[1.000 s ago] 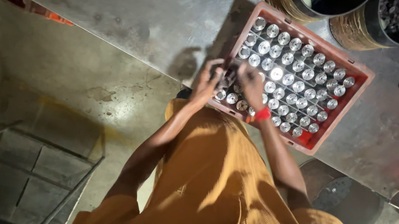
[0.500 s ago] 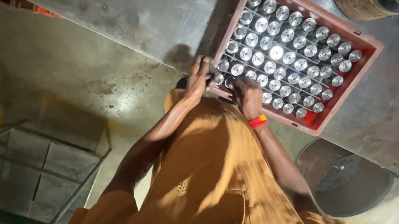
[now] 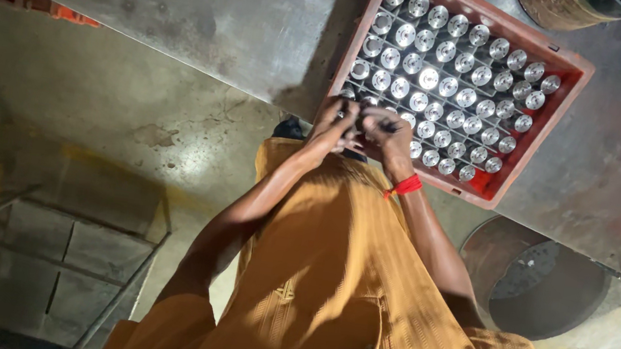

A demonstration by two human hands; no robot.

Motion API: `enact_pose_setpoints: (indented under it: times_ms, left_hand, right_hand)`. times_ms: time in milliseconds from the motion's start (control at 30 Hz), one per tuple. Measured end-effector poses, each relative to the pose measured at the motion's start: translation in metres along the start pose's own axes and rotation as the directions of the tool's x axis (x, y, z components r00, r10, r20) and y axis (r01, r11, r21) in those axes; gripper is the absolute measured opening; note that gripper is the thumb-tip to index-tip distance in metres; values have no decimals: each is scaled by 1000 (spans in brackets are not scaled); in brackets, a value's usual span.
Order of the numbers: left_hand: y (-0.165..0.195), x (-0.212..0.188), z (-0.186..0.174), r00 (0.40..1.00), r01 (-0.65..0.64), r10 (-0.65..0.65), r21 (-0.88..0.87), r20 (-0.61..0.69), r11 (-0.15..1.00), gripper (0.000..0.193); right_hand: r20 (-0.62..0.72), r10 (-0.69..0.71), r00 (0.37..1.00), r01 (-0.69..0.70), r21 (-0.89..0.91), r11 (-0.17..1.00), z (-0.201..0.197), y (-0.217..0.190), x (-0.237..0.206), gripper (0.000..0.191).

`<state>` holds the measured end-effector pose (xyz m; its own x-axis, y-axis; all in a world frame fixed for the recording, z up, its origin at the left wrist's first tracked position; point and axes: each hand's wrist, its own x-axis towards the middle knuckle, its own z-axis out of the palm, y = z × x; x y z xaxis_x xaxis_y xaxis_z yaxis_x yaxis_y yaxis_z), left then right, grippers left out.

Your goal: The person repeatedly picks small metallic caps from a red crate and places them into two metal buckets on the table. The person also picks up a small rectangular object and places it into one of the buckets. The task continues with the person handling the caps one by one.

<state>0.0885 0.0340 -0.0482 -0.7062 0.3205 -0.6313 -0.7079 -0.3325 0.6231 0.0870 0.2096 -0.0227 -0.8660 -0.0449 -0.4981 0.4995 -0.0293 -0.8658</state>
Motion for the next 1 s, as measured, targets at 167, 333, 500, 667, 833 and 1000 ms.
enact_pose_setpoints:
  times_ms: [167, 333, 500, 667, 833, 1000]
  left_hand:
    - [0, 3, -18, 967, -236, 254, -347, 8, 908, 22]
    - [4, -2, -29, 986, -159, 141, -233, -91, 960, 21]
    - [10, -3, -19, 968, -248, 247, -28, -49, 968, 31]
    - [3, 5, 2, 989, -148, 148, 60, -2, 987, 31]
    - [-4, 22, -6, 982, -84, 46, -207, -181, 975, 27]
    - [4, 16, -18, 985, -169, 147, -342, -89, 924, 25]
  right_hand:
    - [14, -584, 811, 462, -628, 627, -12, 0, 10, 17]
    - [203, -616, 761, 452, -847, 279, -3, -6, 27, 23]
    - [-51, -399, 915, 238, -732, 639, -3, -9, 29, 30]
    - [101, -317, 943, 333, -266, 905, 3, 5, 17, 29]
    - [-130, -378, 917, 326, -303, 895, -7, 6, 33, 31]
    - [65, -713, 698, 460, -804, 377, -19, -5, 59, 25]
